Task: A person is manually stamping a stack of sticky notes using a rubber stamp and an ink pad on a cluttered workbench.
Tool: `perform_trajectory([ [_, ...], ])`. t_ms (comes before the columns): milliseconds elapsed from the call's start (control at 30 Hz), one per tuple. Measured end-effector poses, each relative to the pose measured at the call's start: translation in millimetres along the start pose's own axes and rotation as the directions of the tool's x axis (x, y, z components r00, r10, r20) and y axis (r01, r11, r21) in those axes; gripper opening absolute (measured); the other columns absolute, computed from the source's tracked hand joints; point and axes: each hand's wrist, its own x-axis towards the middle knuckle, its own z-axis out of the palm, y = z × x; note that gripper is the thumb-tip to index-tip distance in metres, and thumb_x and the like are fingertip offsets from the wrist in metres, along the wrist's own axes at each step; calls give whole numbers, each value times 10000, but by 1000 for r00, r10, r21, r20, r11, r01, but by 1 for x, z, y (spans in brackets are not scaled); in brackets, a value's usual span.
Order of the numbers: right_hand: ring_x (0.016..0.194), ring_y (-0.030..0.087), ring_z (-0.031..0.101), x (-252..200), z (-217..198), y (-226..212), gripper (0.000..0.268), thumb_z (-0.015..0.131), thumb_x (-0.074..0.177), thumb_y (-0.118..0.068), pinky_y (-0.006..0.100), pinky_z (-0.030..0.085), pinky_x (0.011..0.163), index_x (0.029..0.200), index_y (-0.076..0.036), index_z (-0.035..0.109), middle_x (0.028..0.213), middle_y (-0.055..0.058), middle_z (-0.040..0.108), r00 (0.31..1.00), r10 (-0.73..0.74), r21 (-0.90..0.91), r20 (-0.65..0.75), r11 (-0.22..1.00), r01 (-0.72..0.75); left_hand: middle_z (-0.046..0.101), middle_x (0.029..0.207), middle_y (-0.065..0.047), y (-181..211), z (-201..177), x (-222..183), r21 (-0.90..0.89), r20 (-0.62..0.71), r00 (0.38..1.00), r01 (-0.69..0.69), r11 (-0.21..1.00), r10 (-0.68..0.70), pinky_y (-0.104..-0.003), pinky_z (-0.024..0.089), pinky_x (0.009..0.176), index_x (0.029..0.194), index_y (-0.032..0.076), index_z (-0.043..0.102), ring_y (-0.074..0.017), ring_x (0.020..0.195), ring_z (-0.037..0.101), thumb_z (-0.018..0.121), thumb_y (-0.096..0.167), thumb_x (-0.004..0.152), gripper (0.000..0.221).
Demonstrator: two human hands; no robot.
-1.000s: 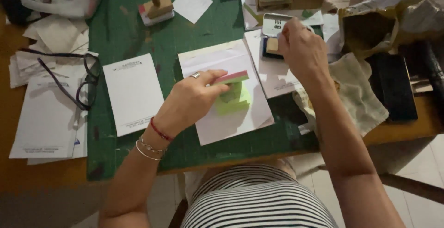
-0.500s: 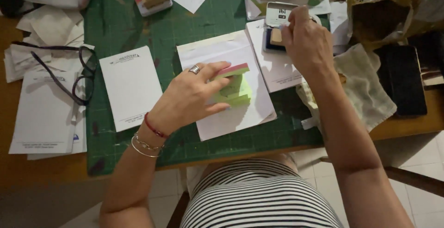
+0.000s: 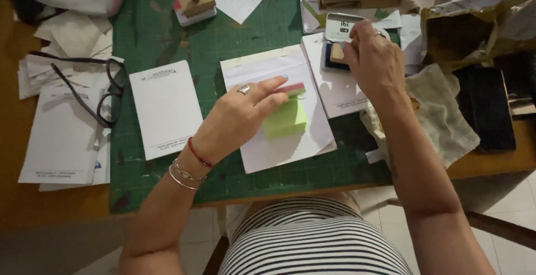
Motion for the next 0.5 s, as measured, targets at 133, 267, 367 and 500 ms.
perform_trajectory([
  [133, 644, 300, 679, -1, 3, 2, 224, 715, 1157, -224, 455, 517, 588, 1253, -112, 546, 835, 101, 714, 1000, -15, -28, -16, 999, 15, 609, 1568, -213, 3, -3, 1, -56, -10, 1000, 1, 998, -1, -466, 644, 780, 1182, 67, 643, -383, 1167, 765, 626, -71, 1052, 189],
  [267, 730, 370, 729, 0, -4, -4, 216, 702, 1148, -225, 497, 526, 632, 1246, -105, 552, 930, 132, 762, 1000, 11, 3, 5, 1000, -11, 634, 1538, -256, 1, 1, -1, -2, 11, 999, 42, 999, -42, -453, 630, 643, 907, 69, 666, -359, 803, 760, 620, -52, 1028, 177],
  [367, 727, 387, 716, -2, -5, -6, 215, 677, 1157, -225, 509, 512, 633, 1261, -89, 547, 900, 143, 749, 999, 28, 22, 39, 999, -28, 600, 1565, -225, -1, 2, -3, 22, 63, 997, 42, 999, -44, -481, 644, 732, 1135, 178, 803, -367, 1147, 762, 614, -28, 1013, 305],
  [500, 744, 350, 716, -4, 0, 4, 213, 722, 1127, -209, 511, 548, 664, 1270, -110, 599, 887, 97, 729, 999, -21, 27, -35, 999, 22, 588, 1481, -89, 1, 0, -1, 185, 42, 999, 9, 983, -18, -416, 535, 808, 915, 227, 736, -287, 1056, 687, 736, 241, 1001, 86],
])
